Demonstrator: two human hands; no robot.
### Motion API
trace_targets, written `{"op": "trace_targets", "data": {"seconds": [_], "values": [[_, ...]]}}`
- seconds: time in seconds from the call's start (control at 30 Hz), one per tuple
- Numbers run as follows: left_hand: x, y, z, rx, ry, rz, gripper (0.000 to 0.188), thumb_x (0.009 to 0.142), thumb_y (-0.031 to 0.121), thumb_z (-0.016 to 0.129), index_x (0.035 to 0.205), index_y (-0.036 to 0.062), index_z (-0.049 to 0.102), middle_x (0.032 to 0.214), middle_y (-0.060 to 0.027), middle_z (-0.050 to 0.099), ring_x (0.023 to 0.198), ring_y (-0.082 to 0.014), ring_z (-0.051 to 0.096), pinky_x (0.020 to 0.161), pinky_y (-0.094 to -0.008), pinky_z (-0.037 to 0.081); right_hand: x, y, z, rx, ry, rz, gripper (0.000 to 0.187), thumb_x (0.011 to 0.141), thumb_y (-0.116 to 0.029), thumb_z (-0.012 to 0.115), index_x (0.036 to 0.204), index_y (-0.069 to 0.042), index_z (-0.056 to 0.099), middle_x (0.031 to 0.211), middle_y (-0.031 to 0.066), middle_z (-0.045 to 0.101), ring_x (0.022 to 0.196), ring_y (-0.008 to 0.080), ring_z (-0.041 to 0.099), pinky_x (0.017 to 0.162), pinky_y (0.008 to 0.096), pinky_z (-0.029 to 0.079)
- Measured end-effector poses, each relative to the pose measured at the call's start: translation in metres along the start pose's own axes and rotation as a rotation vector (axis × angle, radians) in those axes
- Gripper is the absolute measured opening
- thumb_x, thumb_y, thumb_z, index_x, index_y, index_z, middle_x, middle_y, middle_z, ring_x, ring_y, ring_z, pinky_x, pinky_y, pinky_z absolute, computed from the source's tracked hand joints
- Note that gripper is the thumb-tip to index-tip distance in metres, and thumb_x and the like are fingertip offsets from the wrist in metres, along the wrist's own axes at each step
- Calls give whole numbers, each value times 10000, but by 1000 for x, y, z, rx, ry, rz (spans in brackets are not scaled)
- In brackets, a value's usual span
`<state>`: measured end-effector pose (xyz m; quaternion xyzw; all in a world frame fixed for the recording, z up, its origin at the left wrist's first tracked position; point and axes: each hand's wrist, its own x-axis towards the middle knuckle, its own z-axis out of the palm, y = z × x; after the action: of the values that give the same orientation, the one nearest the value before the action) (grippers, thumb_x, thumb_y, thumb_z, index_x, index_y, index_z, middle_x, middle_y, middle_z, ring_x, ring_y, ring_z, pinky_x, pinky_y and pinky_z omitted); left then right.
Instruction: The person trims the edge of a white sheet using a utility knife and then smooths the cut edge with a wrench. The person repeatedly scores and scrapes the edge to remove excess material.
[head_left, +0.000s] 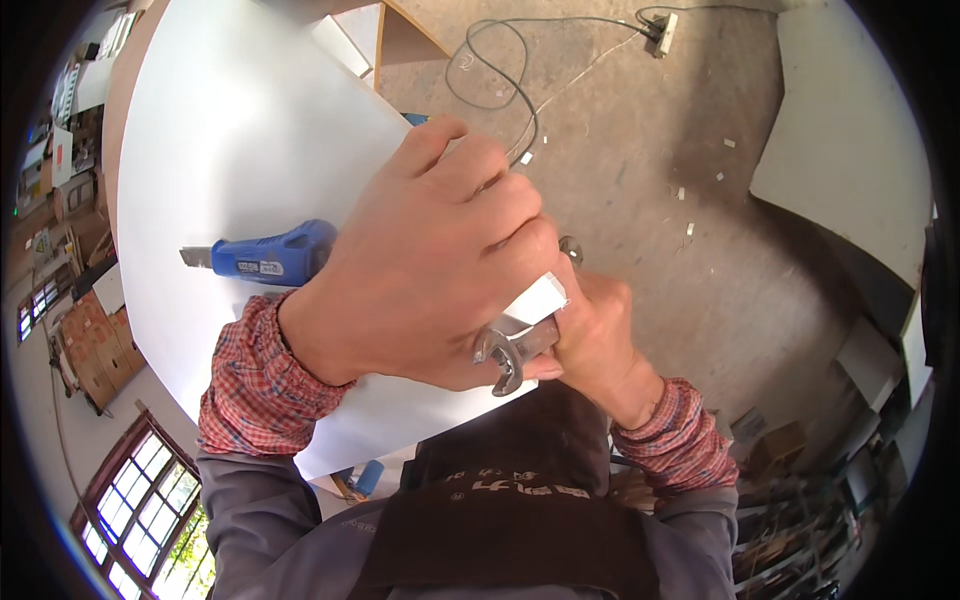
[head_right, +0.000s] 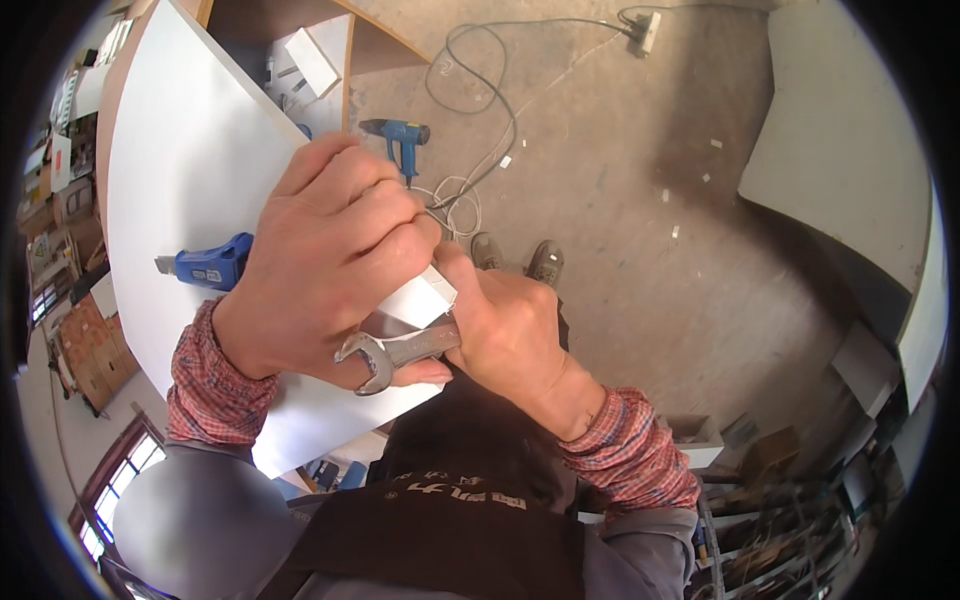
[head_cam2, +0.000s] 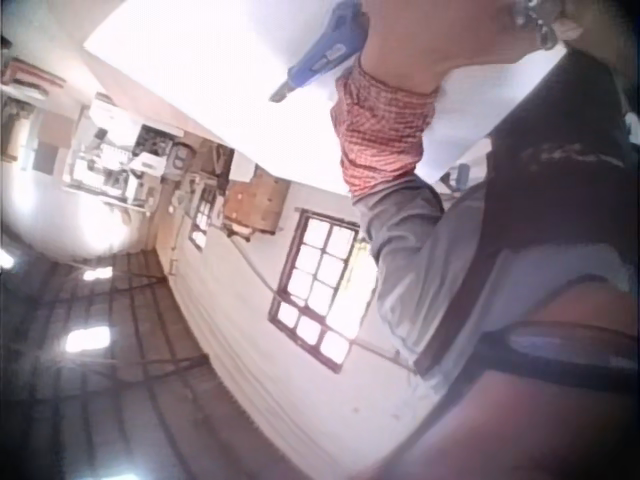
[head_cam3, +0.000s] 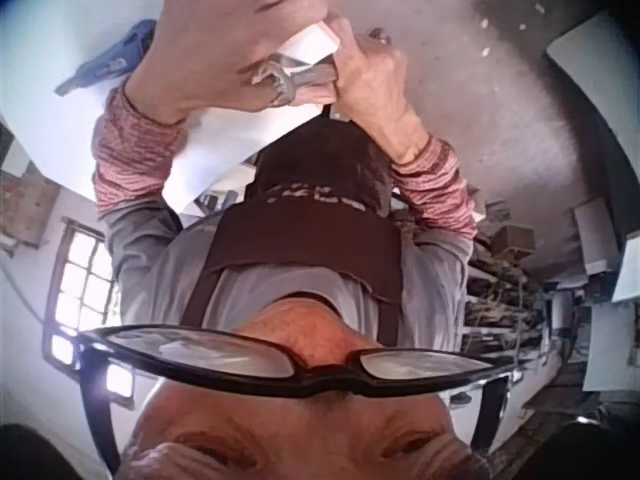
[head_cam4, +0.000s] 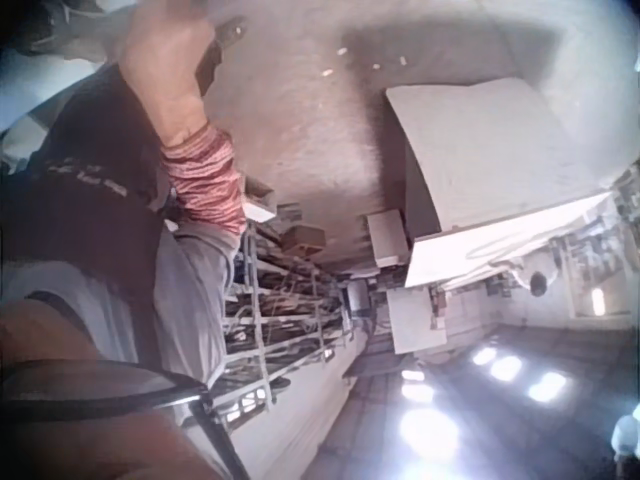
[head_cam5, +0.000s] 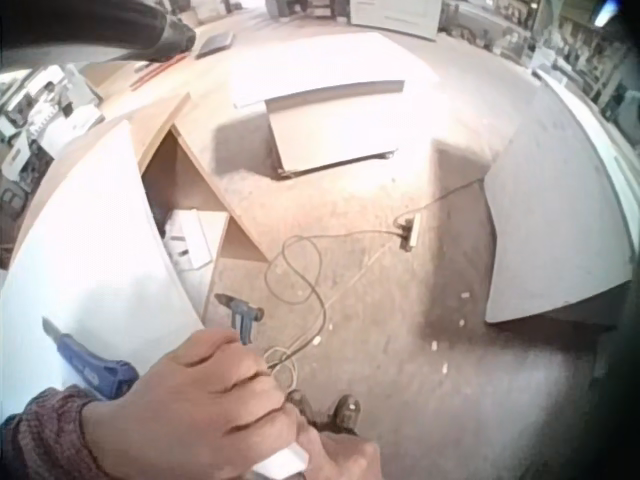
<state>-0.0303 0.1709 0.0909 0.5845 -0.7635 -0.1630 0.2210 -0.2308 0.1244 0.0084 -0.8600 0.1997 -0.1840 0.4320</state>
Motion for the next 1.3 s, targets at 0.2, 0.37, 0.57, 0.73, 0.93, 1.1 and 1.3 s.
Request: {"op": "trace_targets", "data": {"seconds": [0.2, 0.37, 0.57, 0.73, 0.93, 1.1, 1.3], "values": [[4, -9, -4, -6, -190, 77, 507, 665, 529, 806, 750, 75, 595, 736, -28, 503, 689, -238, 514, 615, -385, 364, -3, 1, 1, 17, 6, 10, 539, 763, -128, 796, 1242, 13, 592, 691, 85, 618, 570, 261, 645, 501, 383, 482], [6, -12, 0, -61, -151, 103, 464, 678, 473, 821, 700, 80, 576, 693, -31, 481, 626, -238, 493, 580, -382, 343, 1, 5, -1, 32, 31, 36, 473, 795, -99, 772, 1219, 12, 594, 674, 81, 623, 558, 265, 649, 483, 386, 473], [9, -14, 6, -83, -54, 102, 444, 663, 415, 862, 664, 96, 553, 661, -21, 467, 586, -235, 480, 544, -378, 333, 12, 15, -3, 17, 99, -10, 429, 804, -77, 737, 1202, 10, 602, 656, 91, 603, 556, 270, 652, 495, 382, 481], [8, -12, 2, -130, -67, 70, 431, 669, 391, 870, 662, 100, 553, 666, -23, 481, 596, -235, 498, 540, -376, 337, 6, 4, 1, 24, 94, 16, 415, 802, -72, 730, 1192, -5, 606, 655, 87, 601, 554, 271, 649, 493, 380, 481], [10, -8, 2, -157, -119, 55, 380, 681, 352, 851, 662, 99, 569, 656, -17, 486, 597, -236, 508, 536, -377, 340, 2, 7, -2, 19, 105, 23, 416, 780, -57, 732, 1173, 1, 610, 679, 87, 612, 561, 276, 646, 510, 376, 493], [5, 2, 10, -154, -116, 52, 383, 664, 371, 862, 678, 96, 596, 683, -6, 529, 614, -224, 528, 550, -369, 338, 11, 25, -14, -78, 159, -93, 425, 745, -33, 732, 1157, 0, 635, 700, 62, 615, 582, 241, 650, 532, 359, 506], [2, -4, 2, -177, -149, 139, 525, 646, 543, 841, 790, 76, 650, 770, 5, 569, 663, -208, 522, 600, -364, 344, -25, 0, -20, -32, 147, 138, 400, 745, -31, 729, 1132, 8, 638, 694, 63, 608, 549, 245, 619, 518, 382, 487]]}}
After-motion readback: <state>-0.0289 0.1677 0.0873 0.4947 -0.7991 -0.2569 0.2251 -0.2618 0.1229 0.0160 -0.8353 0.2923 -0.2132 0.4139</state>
